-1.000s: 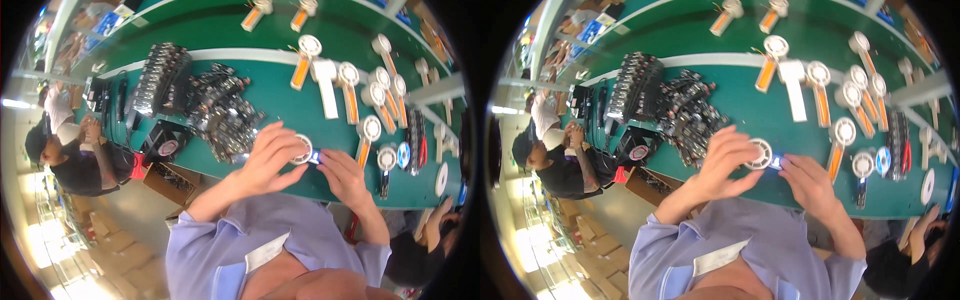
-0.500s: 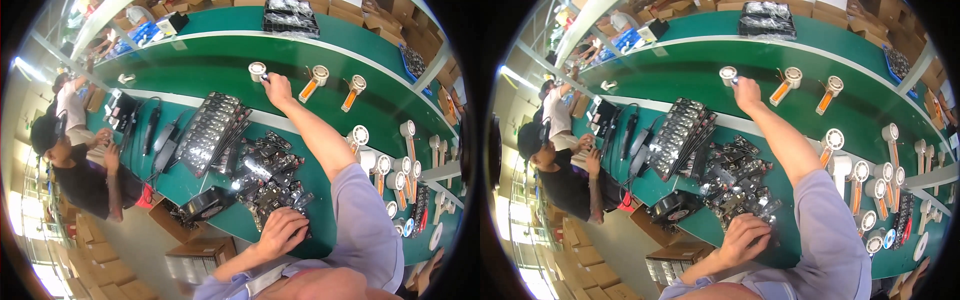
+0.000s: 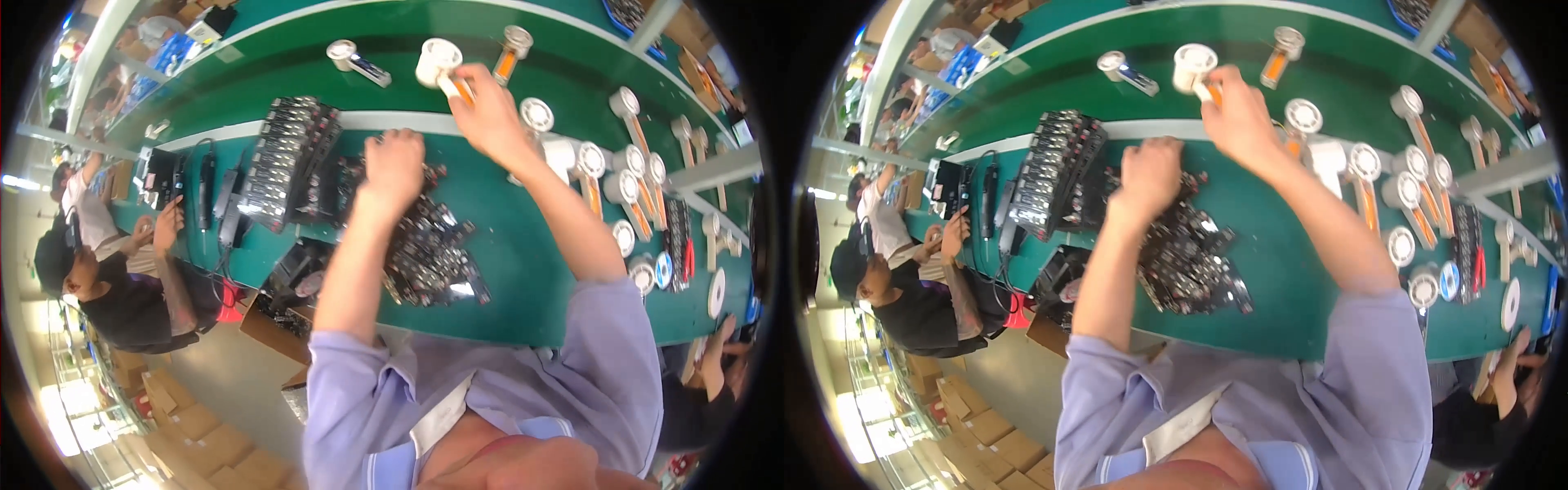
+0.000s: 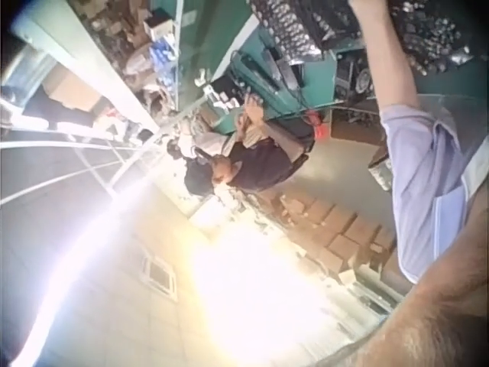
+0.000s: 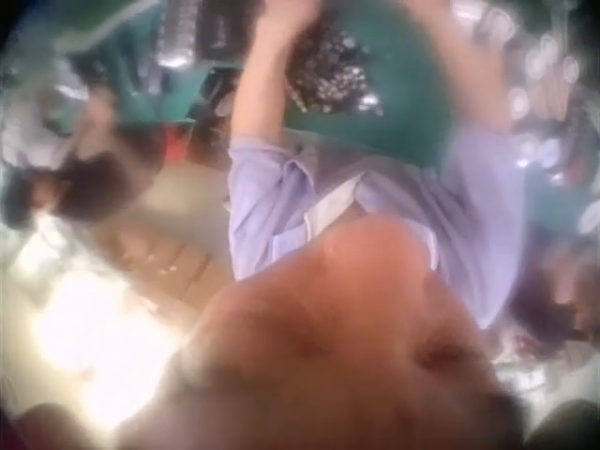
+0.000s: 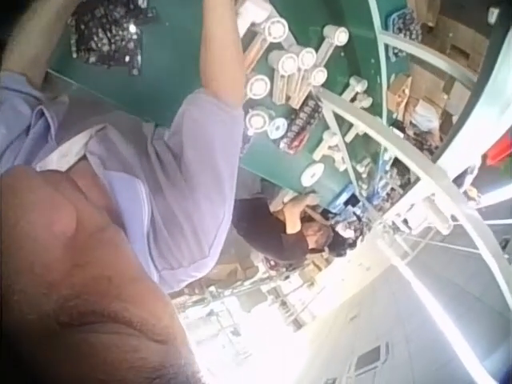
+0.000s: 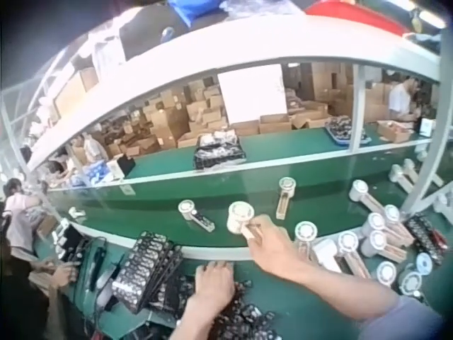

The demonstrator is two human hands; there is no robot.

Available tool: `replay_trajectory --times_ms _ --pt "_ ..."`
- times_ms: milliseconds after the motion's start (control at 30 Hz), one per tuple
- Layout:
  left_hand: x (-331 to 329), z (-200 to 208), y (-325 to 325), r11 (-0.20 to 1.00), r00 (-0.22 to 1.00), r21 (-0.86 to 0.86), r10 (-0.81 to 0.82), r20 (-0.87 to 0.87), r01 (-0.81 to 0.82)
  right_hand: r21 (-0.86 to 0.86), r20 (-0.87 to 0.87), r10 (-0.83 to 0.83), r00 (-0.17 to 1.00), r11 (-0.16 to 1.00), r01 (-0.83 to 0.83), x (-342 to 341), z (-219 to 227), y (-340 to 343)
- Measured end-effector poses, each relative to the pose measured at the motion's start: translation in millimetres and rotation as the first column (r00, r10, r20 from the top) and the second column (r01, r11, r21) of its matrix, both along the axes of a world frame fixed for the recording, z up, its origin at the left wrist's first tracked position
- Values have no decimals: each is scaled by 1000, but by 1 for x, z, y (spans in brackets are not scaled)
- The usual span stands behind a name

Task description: The person assembles small handheld electronic fans by hand, combining fan housings, circuit boards, electronic components, and wires.

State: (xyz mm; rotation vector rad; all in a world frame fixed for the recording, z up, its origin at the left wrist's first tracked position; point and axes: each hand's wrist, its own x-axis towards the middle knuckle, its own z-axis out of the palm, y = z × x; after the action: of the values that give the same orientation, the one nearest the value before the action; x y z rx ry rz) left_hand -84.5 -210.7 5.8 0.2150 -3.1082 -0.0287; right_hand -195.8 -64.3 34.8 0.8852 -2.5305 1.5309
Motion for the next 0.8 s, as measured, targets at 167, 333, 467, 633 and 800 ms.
replay_trajectory --times_ms 167,333,467,633,800 --pt "-10 4 -4 992 995 80 -94 -31 96 168 10 47 999 985 -48 152 -11 187" --pt "-2 39 30 939 761 114 -187 -622 324 247 -180 65 982 969 -19 185 -25 239" --pt "48 48 123 209 934 957 254 -251 201 -31 -344 -101 933 995 96 181 0 225" --pt "76 31 183 -198 991 976 119 -68 90 -26 -497 -76 865 997 73 165 -31 212" --pt "100 7 177 -180 985 969 34 -167 171 -97 62 -23 998 995 29 188 -40 221"
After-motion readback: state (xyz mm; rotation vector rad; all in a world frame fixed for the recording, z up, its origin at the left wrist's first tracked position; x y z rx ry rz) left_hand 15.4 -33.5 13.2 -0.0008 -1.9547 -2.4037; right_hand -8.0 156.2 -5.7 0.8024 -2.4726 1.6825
